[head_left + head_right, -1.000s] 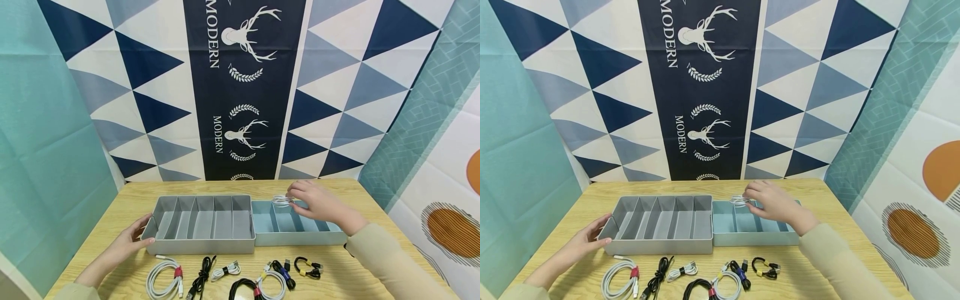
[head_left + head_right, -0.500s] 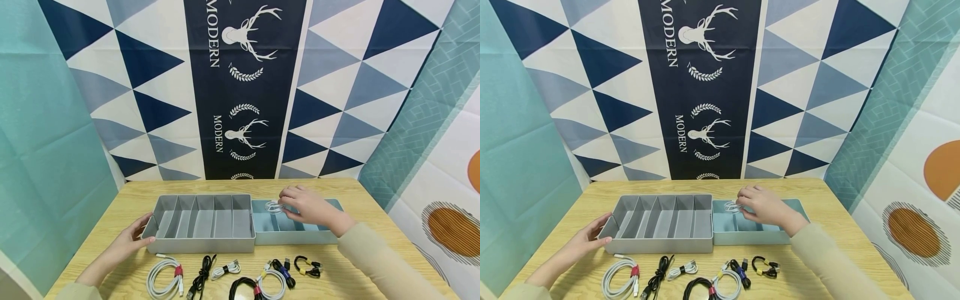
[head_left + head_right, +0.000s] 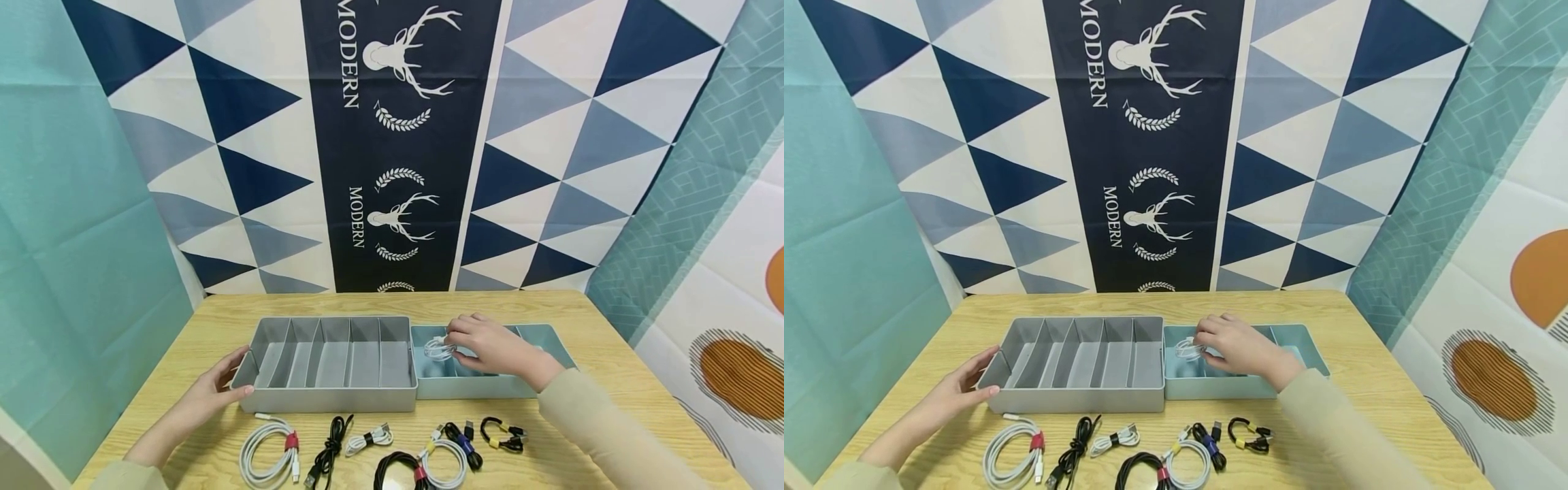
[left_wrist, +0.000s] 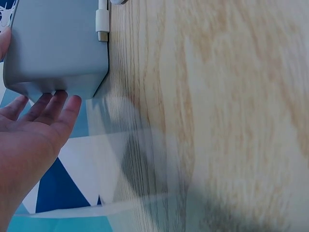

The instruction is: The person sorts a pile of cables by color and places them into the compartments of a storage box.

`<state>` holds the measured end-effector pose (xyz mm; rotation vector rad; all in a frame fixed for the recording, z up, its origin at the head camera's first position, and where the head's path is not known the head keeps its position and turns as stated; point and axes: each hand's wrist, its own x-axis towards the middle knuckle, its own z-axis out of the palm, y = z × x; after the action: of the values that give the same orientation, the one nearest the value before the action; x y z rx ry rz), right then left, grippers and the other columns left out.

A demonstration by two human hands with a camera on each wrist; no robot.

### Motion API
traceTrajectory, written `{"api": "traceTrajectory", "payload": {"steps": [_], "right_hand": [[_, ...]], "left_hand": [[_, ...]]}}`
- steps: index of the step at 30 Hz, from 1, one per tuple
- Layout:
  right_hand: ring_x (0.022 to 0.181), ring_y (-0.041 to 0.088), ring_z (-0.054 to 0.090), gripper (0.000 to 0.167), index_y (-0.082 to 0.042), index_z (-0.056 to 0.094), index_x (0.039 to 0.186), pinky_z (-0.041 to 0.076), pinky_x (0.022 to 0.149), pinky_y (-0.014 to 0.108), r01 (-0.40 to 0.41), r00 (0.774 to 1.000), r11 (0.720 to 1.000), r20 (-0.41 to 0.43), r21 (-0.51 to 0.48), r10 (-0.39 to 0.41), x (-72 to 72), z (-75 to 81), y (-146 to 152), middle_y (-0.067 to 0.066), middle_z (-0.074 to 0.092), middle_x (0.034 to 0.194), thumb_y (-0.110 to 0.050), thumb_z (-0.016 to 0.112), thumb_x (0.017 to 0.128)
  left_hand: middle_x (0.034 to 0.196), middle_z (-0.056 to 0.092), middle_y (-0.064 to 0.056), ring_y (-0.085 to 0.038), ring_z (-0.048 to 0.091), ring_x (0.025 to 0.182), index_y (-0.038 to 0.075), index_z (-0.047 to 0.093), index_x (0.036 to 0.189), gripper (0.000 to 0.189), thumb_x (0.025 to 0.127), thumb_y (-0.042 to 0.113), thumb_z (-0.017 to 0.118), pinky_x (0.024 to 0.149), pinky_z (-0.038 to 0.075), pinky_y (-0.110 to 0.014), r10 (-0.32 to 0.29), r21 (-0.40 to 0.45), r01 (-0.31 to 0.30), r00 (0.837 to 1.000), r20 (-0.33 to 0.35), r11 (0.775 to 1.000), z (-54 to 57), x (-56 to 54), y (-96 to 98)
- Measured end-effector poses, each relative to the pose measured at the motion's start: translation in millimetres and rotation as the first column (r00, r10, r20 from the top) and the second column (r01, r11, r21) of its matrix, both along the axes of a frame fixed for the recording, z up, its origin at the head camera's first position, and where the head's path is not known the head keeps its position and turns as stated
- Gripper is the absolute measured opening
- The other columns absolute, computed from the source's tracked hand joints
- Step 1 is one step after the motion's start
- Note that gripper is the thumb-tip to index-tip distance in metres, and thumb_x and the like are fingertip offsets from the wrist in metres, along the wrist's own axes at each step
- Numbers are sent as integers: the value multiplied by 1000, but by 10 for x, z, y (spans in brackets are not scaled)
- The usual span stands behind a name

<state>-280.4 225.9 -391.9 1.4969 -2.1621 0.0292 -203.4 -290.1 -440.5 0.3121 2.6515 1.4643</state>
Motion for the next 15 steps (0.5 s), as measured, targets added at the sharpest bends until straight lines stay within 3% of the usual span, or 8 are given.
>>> {"api": "traceTrajectory", "payload": {"steps": [15], "right_hand": [[87,12,53,16,-19,69,91,48,73,33,28,994,1000,104,-13,-26,-68,-121,-114,-2,58,98,-17,78,77]], "left_hand": [[150,21,-29,-51,25,133,7,15,152,78,92,25,62,102,33,-58,-4,3,3,1000,24,1000,-8,-16,-14]]}}
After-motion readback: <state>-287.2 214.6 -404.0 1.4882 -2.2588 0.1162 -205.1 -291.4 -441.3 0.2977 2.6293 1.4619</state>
